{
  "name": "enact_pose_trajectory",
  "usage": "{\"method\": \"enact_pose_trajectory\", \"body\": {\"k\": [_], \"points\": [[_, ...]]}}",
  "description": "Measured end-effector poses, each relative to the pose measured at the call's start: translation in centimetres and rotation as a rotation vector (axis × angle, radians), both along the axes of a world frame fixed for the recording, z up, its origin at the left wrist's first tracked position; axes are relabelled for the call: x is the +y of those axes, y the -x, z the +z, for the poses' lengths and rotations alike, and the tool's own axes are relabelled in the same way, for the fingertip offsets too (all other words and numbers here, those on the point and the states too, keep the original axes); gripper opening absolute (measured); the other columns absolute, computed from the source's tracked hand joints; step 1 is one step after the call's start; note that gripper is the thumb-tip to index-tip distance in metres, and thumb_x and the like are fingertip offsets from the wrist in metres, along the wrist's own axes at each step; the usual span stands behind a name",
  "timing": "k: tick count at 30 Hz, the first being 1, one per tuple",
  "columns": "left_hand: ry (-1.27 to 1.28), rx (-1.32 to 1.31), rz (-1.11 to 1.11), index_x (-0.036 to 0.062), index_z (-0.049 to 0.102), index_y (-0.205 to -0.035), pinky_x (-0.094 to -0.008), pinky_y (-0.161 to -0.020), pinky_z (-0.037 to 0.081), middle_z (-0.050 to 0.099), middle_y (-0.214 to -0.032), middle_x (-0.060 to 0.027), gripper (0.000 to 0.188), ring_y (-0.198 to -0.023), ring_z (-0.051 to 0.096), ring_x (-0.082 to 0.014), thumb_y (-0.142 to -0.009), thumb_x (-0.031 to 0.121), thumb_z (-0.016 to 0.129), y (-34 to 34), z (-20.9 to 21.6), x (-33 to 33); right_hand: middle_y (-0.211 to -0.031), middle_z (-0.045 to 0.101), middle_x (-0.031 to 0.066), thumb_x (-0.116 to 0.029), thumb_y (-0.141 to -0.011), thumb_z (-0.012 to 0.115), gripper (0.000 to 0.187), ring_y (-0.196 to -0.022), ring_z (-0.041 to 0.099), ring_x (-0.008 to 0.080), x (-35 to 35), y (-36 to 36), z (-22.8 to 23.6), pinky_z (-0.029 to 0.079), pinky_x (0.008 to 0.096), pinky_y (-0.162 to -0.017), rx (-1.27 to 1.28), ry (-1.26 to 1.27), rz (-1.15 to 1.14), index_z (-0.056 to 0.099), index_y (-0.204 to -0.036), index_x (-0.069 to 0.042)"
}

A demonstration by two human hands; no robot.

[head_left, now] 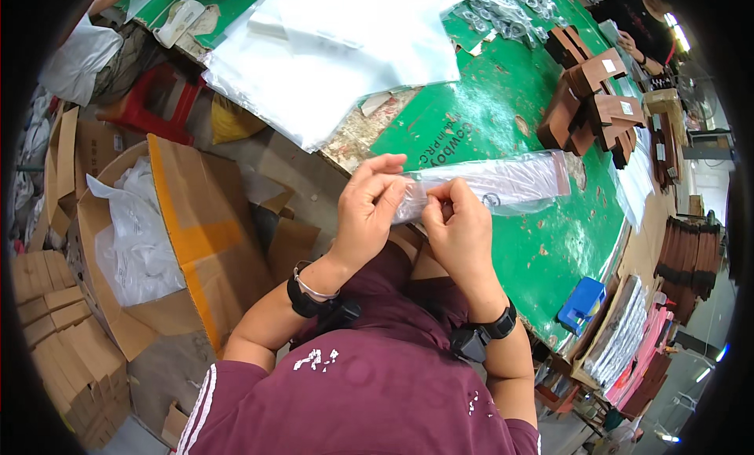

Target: Packing wooden furniture components into plastic sleeves and sealing them with tape.

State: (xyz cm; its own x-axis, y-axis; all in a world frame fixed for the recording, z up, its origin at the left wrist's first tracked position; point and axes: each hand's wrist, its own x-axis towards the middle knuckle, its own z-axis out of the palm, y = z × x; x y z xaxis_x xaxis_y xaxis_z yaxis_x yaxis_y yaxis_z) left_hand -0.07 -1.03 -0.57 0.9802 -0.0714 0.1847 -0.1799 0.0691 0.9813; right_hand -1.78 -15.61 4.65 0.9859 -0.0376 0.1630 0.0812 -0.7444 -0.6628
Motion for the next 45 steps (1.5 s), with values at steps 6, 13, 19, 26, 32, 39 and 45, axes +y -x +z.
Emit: {"method": "enact_pose_trajectory", "body": {"k": [6, 13, 19, 26, 32, 39, 45], "points": [[-0.153, -0.042, 0.129, -0.0029, 0.069, -0.092, -0.0309, -0.080, 0.051, 0.068, -0.105, -0.0129, 0.018, -0.096, 0.063, -0.0188, -0.096, 0.011, 0.059, -0.9, -0.5, -0.3, -0.080, 0.063, 0.0088, 0.002, -0.088, 0.063, 0.008, -0.068, 0.062, 0.0123, -4.2, 2.4, -0.7, 0.050, 0.0253, -0.064, -0.004, -0.280, -0.058, 0.064, -0.097, 0.001], [-0.045, -0.049, 0.128, -0.0024, 0.063, -0.108, -0.0279, -0.086, 0.048, 0.065, -0.101, -0.0102, 0.015, -0.097, 0.061, -0.0158, -0.095, 0.005, 0.058, -0.5, -0.7, -0.5, -0.122, 0.059, 0.0131, -0.013, -0.082, 0.075, 0.029, -0.117, 0.053, 0.0323, -7.8, 1.7, 0.6, 0.044, 0.0400, -0.097, -0.242, 0.278, -0.065, 0.067, -0.109, -0.006], [0.036, 0.033, 0.121, -0.0014, 0.059, -0.116, -0.0270, -0.080, 0.050, 0.066, -0.099, -0.0086, 0.023, -0.087, 0.061, -0.0117, -0.093, 0.002, 0.059, -1.2, -1.5, -0.8, -0.127, 0.058, 0.0104, -0.026, -0.078, 0.078, 0.037, -0.128, 0.047, 0.0329, -6.3, -2.4, -0.7, 0.033, 0.0497, -0.107, -0.216, 0.220, 0.335, 0.068, -0.110, -0.012], [-0.009, 0.147, 0.078, -0.0016, 0.063, -0.107, -0.0255, -0.076, 0.050, 0.067, -0.097, -0.0069, 0.016, -0.085, 0.060, -0.0106, -0.092, 0.001, 0.057, -3.0, -0.9, -0.2, -0.110, 0.061, 0.0085, -0.019, -0.076, 0.078, 0.025, -0.107, 0.056, 0.0296, -3.6, -1.4, -1.1, 0.044, 0.0416, -0.090, -0.502, 0.187, 0.354, 0.066, -0.097, -0.010], [0.012, 0.248, 0.027, -0.0011, 0.061, -0.109, -0.0244, -0.083, 0.048, 0.063, -0.099, -0.0044, 0.017, -0.089, 0.058, -0.0098, -0.093, -0.001, 0.055, -3.6, -0.4, -0.6, -0.104, 0.059, 0.0062, -0.015, -0.079, 0.064, 0.018, -0.094, 0.058, 0.0220, -2.1, 1.6, -3.9, 0.046, 0.0371, -0.087, -0.628, 0.467, 0.390, 0.062, -0.095, -0.009], [-0.009, 0.203, 0.060, -0.0013, 0.062, -0.108, -0.0245, -0.081, 0.048, 0.064, -0.097, -0.0047, 0.016, -0.088, 0.059, -0.0097, -0.092, -0.002, 0.056, -3.5, -0.6, -0.7, -0.104, 0.060, 0.0077, -0.014, -0.079, 0.063, 0.020, -0.095, 0.059, 0.0216, -2.1, 1.1, -4.1, 0.047, 0.0373, -0.086, -0.649, 0.498, 0.454, 0.065, -0.097, -0.006], [0.003, 0.170, 0.065, -0.0021, 0.062, -0.106, -0.0248, -0.081, 0.048, 0.064, -0.097, -0.0054, 0.016, -0.089, 0.059, -0.0103, -0.092, -0.002, 0.056, -3.4, -0.9, -0.9, -0.102, 0.061, 0.0090, -0.013, -0.079, 0.063, 0.018, -0.091, 0.059, 0.0219, -1.6, 1.1, -3.8, 0.047, 0.0373, -0.082, -0.623, 0.483, 0.446, 0.065, -0.093, -0.004]]}}
